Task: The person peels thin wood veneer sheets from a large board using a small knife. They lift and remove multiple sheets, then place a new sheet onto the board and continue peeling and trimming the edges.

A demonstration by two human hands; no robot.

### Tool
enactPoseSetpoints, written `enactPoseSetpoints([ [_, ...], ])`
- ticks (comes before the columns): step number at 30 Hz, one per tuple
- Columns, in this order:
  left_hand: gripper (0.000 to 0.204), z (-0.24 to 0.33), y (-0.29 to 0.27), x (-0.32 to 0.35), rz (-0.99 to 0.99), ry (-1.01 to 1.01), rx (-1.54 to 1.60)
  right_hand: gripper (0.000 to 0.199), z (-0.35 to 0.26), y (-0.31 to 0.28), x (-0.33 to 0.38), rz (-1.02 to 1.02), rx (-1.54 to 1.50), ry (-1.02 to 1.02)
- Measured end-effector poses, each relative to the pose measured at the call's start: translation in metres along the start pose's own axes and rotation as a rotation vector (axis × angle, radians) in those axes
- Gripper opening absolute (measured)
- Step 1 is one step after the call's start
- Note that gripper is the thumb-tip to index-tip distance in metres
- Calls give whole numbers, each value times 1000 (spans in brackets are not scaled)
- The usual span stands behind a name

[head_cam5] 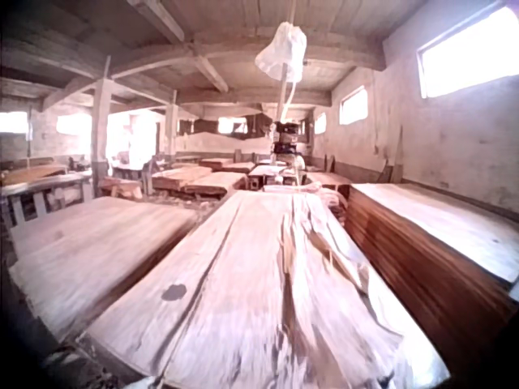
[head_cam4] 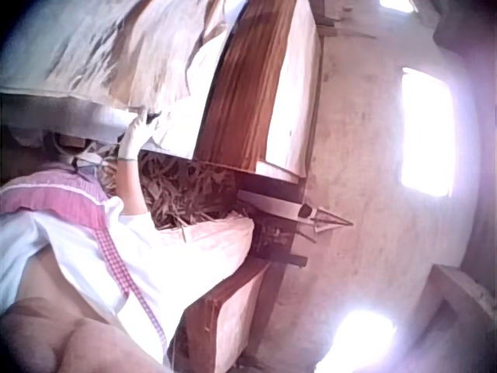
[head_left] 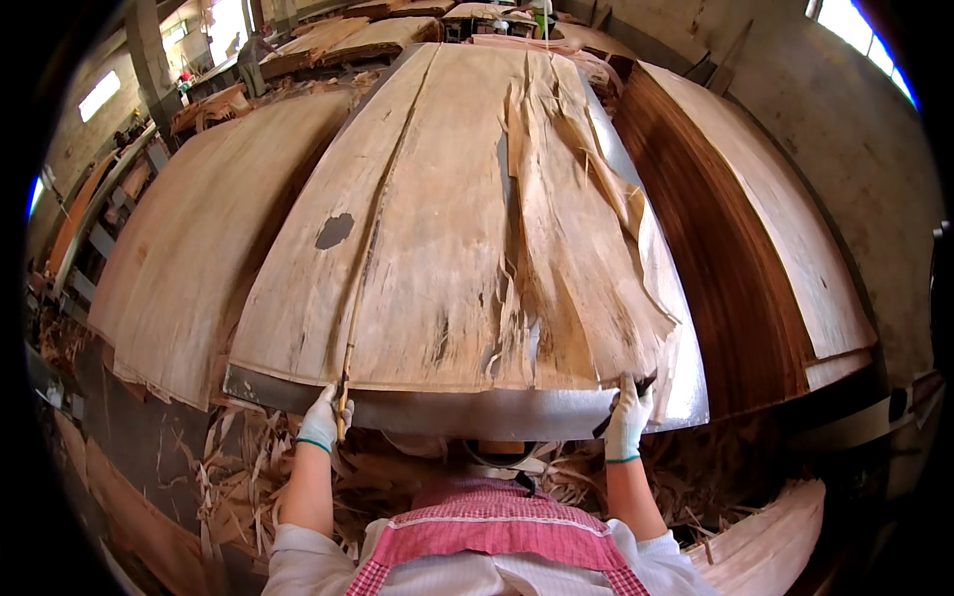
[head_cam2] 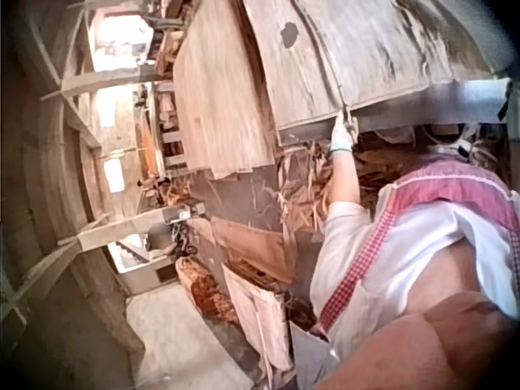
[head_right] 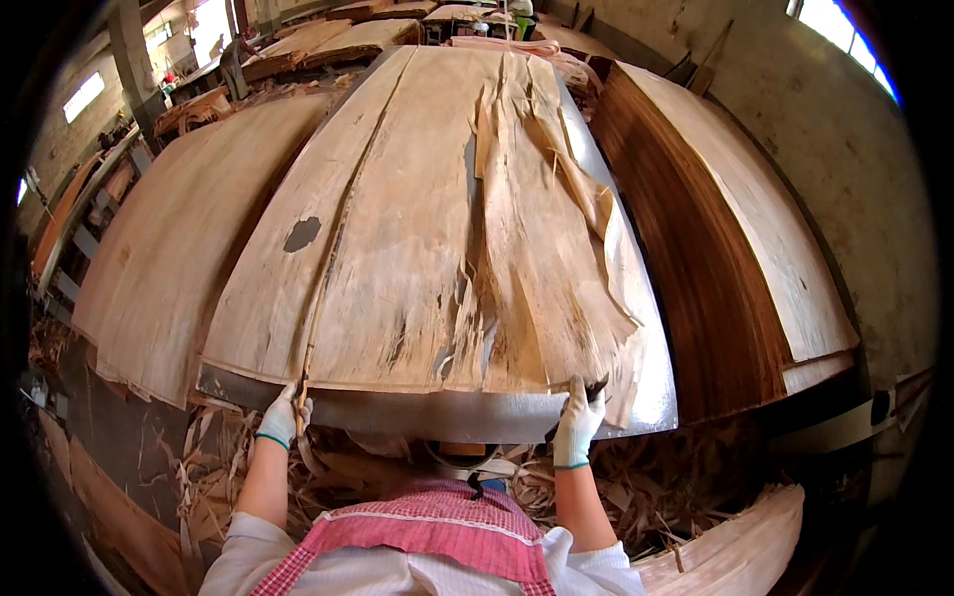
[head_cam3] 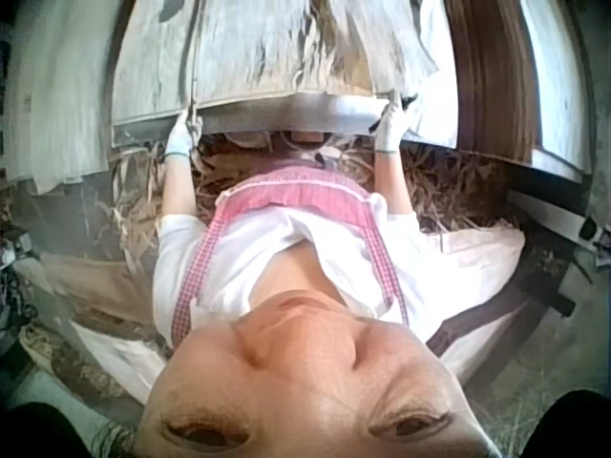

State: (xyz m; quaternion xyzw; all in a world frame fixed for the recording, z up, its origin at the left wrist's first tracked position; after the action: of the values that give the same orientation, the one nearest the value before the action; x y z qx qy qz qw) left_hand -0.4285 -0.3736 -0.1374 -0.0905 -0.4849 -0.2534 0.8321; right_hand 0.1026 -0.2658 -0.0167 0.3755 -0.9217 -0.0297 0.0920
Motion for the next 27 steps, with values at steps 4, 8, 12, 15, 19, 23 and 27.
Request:
enactPoseSetpoints([
  [4,35,15,17,-9,5,88,-43,11,69,-43,-22,13,144,53],
  [8,24,20,14,-28,123,234,61,10,140,-53,-42,38,263,160],
  [12,16,5,13,-32,278,481,121,20,161,-48,-56,48,303,217],
  [15,13,-33,21,-15,322,486,189,40,164,-82,-74,92,317,184],
  [19,11,-89,16,44,426,608,182,51,139,-143,-89,82,313,153],
  [23,14,-118,-6,46,455,489,170,54,135,-149,-77,53,356,165],
  [27,11,-90,25,20,410,498,185,46,160,-130,-103,88,242,-63],
])
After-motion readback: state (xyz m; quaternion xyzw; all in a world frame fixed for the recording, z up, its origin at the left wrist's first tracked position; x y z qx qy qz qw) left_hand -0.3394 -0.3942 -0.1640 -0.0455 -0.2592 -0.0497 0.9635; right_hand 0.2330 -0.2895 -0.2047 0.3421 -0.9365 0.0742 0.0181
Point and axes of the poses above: each hand's wrist, its own x-axis away from the middle knuckle, its own y-axis out of the palm, z = x × y, the point moved 3 cm from there along -x, towards the middle knuckle, and after that the axes turned 14 degrees about z, right-handed, at the moved point
